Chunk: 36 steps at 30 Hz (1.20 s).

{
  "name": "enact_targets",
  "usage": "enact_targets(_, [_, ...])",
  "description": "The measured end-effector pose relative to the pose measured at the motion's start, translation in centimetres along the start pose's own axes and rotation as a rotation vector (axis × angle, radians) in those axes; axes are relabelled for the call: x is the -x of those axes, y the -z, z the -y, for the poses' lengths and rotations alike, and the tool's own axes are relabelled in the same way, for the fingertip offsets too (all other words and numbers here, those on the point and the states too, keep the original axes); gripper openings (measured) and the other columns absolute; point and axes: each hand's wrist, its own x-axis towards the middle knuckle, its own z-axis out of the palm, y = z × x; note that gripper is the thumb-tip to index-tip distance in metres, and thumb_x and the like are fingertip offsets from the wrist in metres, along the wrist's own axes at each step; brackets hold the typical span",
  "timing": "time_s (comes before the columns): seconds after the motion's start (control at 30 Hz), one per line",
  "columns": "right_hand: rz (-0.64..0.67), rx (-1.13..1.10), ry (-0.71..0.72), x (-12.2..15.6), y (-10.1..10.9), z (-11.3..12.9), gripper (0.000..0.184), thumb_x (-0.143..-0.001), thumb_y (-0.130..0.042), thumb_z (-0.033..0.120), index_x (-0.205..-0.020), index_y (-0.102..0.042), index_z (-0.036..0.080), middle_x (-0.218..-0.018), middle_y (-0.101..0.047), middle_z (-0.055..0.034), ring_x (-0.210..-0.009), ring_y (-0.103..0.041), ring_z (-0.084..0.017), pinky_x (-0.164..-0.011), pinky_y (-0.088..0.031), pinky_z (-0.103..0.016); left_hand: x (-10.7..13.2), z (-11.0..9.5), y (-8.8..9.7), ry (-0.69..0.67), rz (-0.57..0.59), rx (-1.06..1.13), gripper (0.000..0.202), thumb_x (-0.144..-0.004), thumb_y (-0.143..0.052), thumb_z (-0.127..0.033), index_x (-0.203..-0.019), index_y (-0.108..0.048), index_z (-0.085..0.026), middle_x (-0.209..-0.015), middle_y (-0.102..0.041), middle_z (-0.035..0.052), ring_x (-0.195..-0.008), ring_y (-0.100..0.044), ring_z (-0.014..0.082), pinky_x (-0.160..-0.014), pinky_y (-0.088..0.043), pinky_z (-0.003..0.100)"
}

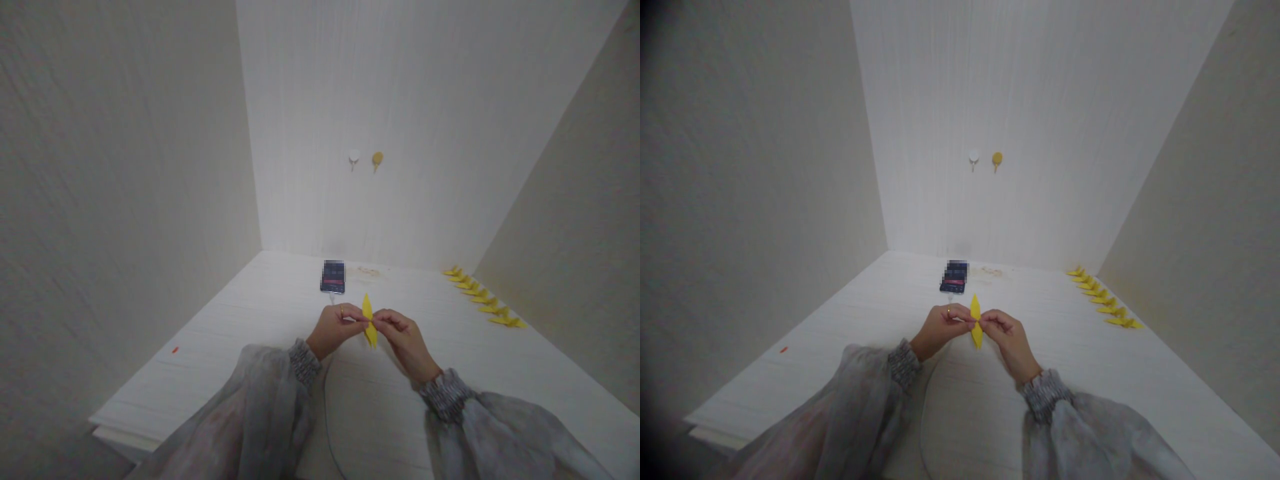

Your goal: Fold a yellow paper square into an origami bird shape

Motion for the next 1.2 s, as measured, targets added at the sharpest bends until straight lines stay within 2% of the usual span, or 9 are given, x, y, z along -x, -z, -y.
enact_targets(0.2, [0.016,-0.013,-0.023,0.0,-0.1,-0.1,0.019,-0.062,-0.065,0.032,-0.073,-0.056,0.019,-0.066,-0.057,0.0000,-0.064,-0.052,-0.014,-0.061,-0.042,-0.026,-0.1,0.4,-0.3,0.075,-0.016,0.101,0.021,-0.054,-0.068,-0.024,-0.068,-0.058,-0.012,-0.069,-0.058,0.0029,-0.065,-0.055,0.0113,-0.065,-0.046,0.025])
enact_targets(0.47, [0.000,-0.112,-0.028,-0.2,-0.3,-0.1,0.030,-0.060,-0.068,0.029,-0.080,-0.047,0.022,-0.070,-0.057,0.0008,-0.064,-0.054,-0.014,-0.062,-0.044,-0.028,-0.3,0.3,-0.4,0.164,-0.037,0.242,0.049,-0.048,-0.072,-0.020,-0.085,-0.040,-0.016,-0.068,-0.061,0.0006,-0.060,-0.057,0.0103,-0.061,-0.044,0.024])
enact_targets(0.67, [-0.015,-0.128,-0.011,0.0,-0.4,-0.4,0.031,-0.061,-0.067,0.025,-0.085,-0.048,0.023,-0.066,-0.055,0.0026,-0.061,-0.053,-0.012,-0.060,-0.042,-0.026,-0.4,1.0,-0.6,0.213,-0.057,0.349,0.051,-0.049,-0.072,-0.017,-0.088,-0.039,-0.016,-0.067,-0.060,-0.0004,-0.061,-0.057,0.0102,-0.063,-0.043,0.024])
enact_targets(0.8, [-0.021,-0.124,-0.022,0.0,-0.6,-0.7,0.030,-0.060,-0.068,0.025,-0.086,-0.052,0.023,-0.066,-0.056,0.0026,-0.061,-0.053,-0.012,-0.060,-0.042,-0.025,-0.3,1.4,-0.5,0.199,-0.072,0.324,0.052,-0.050,-0.071,-0.015,-0.088,-0.036,-0.017,-0.063,-0.060,-0.0019,-0.058,-0.057,0.0097,-0.061,-0.043,0.024])
enact_targets(0.97, [0.038,-0.082,-0.140,-0.2,-0.7,-0.7,0.016,-0.064,-0.062,0.031,-0.073,-0.060,0.018,-0.069,-0.060,-0.0018,-0.067,-0.055,-0.015,-0.065,-0.042,-0.028,-0.2,1.8,-0.3,0.145,-0.121,0.190,0.050,-0.052,-0.069,-0.018,-0.085,-0.033,-0.019,-0.063,-0.060,-0.0022,-0.057,-0.057,0.0111,-0.058,-0.044,0.024])
enact_targets(1.07, [0.035,-0.028,-0.175,-0.3,-0.8,-1.0,0.015,-0.064,-0.061,0.031,-0.067,-0.060,0.017,-0.064,-0.060,-0.0017,-0.064,-0.055,-0.015,-0.063,-0.041,-0.028,-0.2,2.1,-0.4,0.124,-0.138,0.125,0.048,-0.054,-0.068,-0.019,-0.083,-0.030,-0.019,-0.062,-0.059,-0.0024,-0.054,-0.057,0.0109,-0.055,-0.044,0.023])
enact_targets(1.2, [-0.022,0.079,-0.149,-0.6,-0.8,-1.4,0.013,-0.063,-0.059,0.030,-0.063,-0.057,0.017,-0.059,-0.057,-0.0002,-0.057,-0.051,-0.013,-0.056,-0.039,-0.026,-0.2,2.2,-0.8,0.105,-0.148,0.088,0.046,-0.055,-0.066,-0.018,-0.080,-0.028,-0.020,-0.062,-0.057,-0.0039,-0.054,-0.056,0.0103,-0.052,-0.043,0.022])
